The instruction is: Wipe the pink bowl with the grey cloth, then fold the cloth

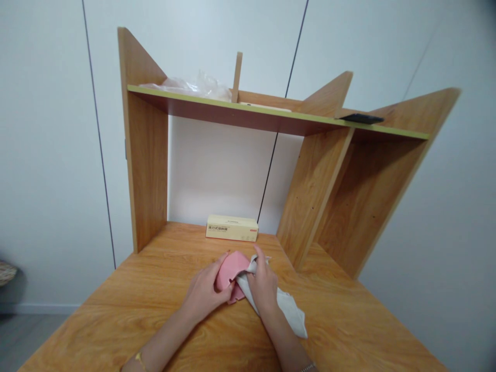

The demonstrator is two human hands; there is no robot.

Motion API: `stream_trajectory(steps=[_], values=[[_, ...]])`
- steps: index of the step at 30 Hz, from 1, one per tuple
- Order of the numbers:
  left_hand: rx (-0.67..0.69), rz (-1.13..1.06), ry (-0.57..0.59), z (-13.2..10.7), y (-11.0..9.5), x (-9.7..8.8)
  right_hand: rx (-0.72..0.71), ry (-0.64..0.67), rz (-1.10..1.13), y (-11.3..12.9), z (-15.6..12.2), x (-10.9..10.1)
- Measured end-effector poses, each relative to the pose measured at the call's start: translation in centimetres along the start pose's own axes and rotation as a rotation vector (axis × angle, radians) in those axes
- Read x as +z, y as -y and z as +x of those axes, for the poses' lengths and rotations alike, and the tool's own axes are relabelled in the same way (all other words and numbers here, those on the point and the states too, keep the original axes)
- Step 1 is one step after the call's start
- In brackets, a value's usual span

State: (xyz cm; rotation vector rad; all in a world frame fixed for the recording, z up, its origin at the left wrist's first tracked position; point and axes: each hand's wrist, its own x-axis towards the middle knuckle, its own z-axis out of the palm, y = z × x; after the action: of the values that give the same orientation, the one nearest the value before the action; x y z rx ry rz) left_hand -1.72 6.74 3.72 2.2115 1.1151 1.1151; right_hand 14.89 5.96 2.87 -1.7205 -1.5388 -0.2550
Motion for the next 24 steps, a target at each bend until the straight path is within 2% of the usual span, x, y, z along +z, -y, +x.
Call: stream_trajectory(steps=[3, 6, 10, 14, 17, 20, 24], values=[[0.036, 0.013, 0.041, 0.0, -0.4, -0.4, -0.09, -0.032, 0.065, 0.0, -0.2, 0.1], [0.033, 0.029, 0.052, 0.0, -0.5, -0.8, -0.044, -0.038, 0.102, 0.1, -0.3, 0.6], [0.015, 0.067, 0.046, 0.1, -0.4, -1.1, 0.083, 0.095, 0.095, 0.2, -0.4, 1.2], [0.014, 0.109, 0.003, 0.0, -0.3, -1.2, 0.089, 0.197, 0.086, 0.2, -0.4, 1.2], [-0.027, 0.114, -0.059, 0.0, -0.1, -1.0, 0.088, 0.169, 0.137, 0.2, -0.4, 1.0], [-0.061, 0.049, -0.104, 0.1, 0.5, -0.7, 0.13, 0.103, 0.28, 0.3, -0.5, 1.0], [-0.045, -0.165, -0.039, 0.1, 1.0, -0.2, 0.202, 0.01, 0.52, 0.4, -0.4, 1.2]])
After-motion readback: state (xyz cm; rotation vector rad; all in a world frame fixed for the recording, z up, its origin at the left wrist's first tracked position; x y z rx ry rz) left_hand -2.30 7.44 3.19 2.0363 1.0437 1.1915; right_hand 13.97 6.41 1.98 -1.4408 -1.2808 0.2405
